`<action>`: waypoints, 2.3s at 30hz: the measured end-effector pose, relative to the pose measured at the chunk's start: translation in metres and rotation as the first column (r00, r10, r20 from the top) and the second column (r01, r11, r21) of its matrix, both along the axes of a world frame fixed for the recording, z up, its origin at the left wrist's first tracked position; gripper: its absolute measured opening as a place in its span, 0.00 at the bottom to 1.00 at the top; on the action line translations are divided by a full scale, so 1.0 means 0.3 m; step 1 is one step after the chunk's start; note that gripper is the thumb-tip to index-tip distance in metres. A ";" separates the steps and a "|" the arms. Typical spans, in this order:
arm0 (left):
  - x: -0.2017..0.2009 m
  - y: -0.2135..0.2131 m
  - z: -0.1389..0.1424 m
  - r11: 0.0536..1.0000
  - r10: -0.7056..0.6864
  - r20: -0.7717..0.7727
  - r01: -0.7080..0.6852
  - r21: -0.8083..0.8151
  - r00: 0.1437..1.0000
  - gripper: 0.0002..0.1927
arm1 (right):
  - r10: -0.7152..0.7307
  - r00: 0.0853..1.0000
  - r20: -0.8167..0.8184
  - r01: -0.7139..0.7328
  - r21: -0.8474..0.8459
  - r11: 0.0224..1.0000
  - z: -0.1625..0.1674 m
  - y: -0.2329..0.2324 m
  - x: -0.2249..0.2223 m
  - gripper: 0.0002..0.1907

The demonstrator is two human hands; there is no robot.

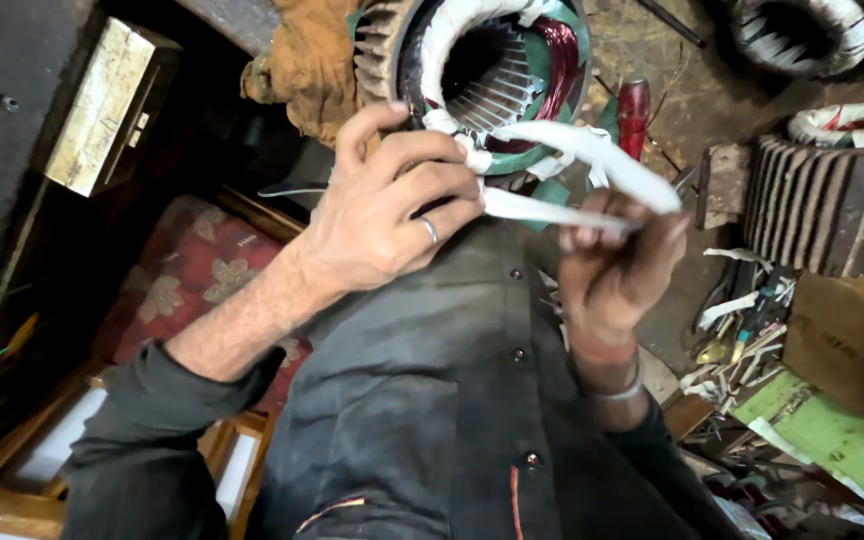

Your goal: The person wraps white insulating cloth tape around the copper windings of an electric motor stator clamped in a vise, pressing and tucking the tape between coil slots and folding the ends in to secure the winding insulation.

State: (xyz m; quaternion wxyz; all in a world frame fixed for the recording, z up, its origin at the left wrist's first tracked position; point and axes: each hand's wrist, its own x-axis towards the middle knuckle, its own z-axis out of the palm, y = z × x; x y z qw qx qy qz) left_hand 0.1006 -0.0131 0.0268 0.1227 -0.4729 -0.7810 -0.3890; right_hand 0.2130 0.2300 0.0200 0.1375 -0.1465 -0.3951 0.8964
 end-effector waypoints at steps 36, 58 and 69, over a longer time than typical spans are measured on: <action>-0.012 0.003 0.060 0.982 -0.167 0.012 0.165 0.090 0.986 0.18 | 0.505 0.863 0.006 -0.012 1.000 0.008 0.051 0.017 -0.178 0.19; -0.070 -0.006 0.028 0.990 -0.017 0.018 0.019 -0.139 1.000 0.13 | 0.559 0.819 -0.128 0.017 0.980 0.199 0.011 0.037 -0.188 0.12; -0.039 0.033 0.041 1.000 0.011 0.313 -0.014 0.007 0.950 0.09 | 0.341 0.935 -0.094 -0.166 0.734 0.658 -0.005 -0.036 -0.142 0.05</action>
